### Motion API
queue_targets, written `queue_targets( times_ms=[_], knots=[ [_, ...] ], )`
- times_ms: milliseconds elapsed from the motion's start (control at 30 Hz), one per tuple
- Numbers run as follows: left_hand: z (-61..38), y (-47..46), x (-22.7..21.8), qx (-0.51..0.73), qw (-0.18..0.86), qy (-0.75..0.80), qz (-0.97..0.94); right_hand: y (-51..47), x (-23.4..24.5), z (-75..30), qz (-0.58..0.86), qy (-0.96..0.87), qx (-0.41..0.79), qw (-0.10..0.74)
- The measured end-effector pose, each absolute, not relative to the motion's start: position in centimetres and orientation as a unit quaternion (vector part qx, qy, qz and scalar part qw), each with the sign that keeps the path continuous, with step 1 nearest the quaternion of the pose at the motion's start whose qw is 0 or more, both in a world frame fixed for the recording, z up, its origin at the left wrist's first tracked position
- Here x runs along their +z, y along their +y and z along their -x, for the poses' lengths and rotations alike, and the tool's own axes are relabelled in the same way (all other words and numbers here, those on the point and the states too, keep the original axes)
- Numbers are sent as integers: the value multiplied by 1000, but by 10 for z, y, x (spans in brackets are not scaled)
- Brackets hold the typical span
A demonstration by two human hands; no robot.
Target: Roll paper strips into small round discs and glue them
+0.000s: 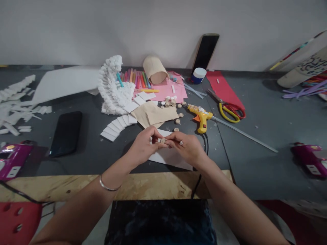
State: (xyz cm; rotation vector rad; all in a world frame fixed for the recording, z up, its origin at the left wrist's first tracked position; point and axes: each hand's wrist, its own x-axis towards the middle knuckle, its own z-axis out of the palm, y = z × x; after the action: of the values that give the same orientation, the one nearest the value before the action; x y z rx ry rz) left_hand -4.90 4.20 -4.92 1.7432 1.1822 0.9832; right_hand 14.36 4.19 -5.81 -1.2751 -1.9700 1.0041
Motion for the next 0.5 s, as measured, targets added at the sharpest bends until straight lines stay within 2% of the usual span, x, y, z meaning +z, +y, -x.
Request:
queue_targets(
  times_ms=[233, 500],
  knots=[
    [47, 41, -49, 367, 424, 462, -687, 42, -58, -144, 460, -744, 380, 301],
    [46, 39, -48, 399, 389, 455, -695, 40, -61, -141, 515, -700, 376, 323]
  ],
)
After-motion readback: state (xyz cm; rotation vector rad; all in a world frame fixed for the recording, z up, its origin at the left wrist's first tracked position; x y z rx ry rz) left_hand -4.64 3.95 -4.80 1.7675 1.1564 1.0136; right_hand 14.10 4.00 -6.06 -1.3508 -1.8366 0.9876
